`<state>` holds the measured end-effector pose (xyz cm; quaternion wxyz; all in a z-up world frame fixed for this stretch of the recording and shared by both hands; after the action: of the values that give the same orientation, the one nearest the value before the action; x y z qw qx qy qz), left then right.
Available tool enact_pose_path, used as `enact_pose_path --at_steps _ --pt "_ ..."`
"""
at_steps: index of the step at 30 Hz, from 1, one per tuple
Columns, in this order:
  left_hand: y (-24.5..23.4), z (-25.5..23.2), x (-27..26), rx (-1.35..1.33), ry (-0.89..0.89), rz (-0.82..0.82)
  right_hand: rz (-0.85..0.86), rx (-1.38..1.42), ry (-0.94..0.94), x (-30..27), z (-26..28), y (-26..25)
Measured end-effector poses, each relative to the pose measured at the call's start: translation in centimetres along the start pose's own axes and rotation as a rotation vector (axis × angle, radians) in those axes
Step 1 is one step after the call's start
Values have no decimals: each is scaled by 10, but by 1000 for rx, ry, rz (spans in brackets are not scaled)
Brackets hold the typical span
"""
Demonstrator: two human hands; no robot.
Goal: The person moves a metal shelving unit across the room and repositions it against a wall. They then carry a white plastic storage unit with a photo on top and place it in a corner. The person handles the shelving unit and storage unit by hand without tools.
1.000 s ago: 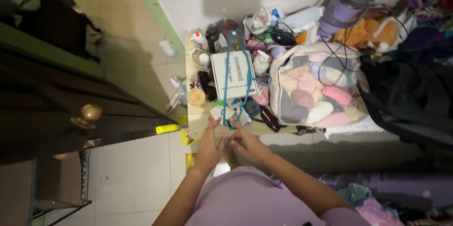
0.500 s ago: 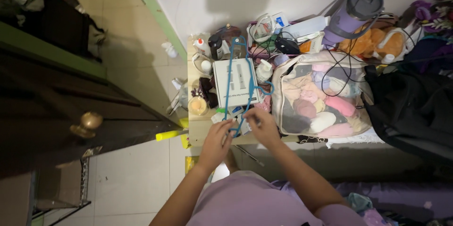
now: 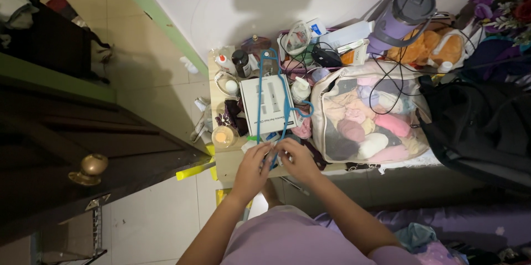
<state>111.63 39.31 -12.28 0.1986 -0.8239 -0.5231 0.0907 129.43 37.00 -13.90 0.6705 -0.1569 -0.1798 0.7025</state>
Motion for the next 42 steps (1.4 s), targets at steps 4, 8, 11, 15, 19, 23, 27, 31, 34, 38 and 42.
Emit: enact_pose_path --at_steps 4,8,11,15,19,23,27,31,34,38,42 --pt "-4 -3 -5 -45 20 -37 33 -40 -5 8 9 -2" --pt "-9 -10 -6 -48 44 -86 63 -17 -31 11 13 -2" --pt "-13 -15 -8 -35 48 -123 70 39 -42 7 18 3" --pt "-18 -20 -13 -30 40 -144 119 52 75 -1 26 8" --pt "-19 -22 -18 -40 48 -137 118 83 31 -4 32 9" --pt "-14 -24 -20 -60 36 -98 120 33 75 -10 27 4" --pt "-9 -26 -17 -62 44 -47 95 27 28 -15 24 0" --pt "-7 -23 -16 -56 65 -45 91 76 95 -13 25 -1" --pt "-5 -18 -14 -27 54 -34 51 -2 51 -7 31 -2" --pt "-4 -9 -14 -26 -114 75 138 -5 64 1 31 1" --pt "-1 -10 -16 33 45 26 169 -67 121 -9 27 2"
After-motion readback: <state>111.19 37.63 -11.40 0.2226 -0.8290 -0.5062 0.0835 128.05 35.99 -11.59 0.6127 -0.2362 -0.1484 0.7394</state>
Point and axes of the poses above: each hand's wrist, its own x-axis towards the middle knuckle, its own y-axis out of the palm, z = x × y, the point moved 2 cm from there along x, towards the middle knuckle, and after that the axes turned 6 degrees about -x, right-handed, at the moved point
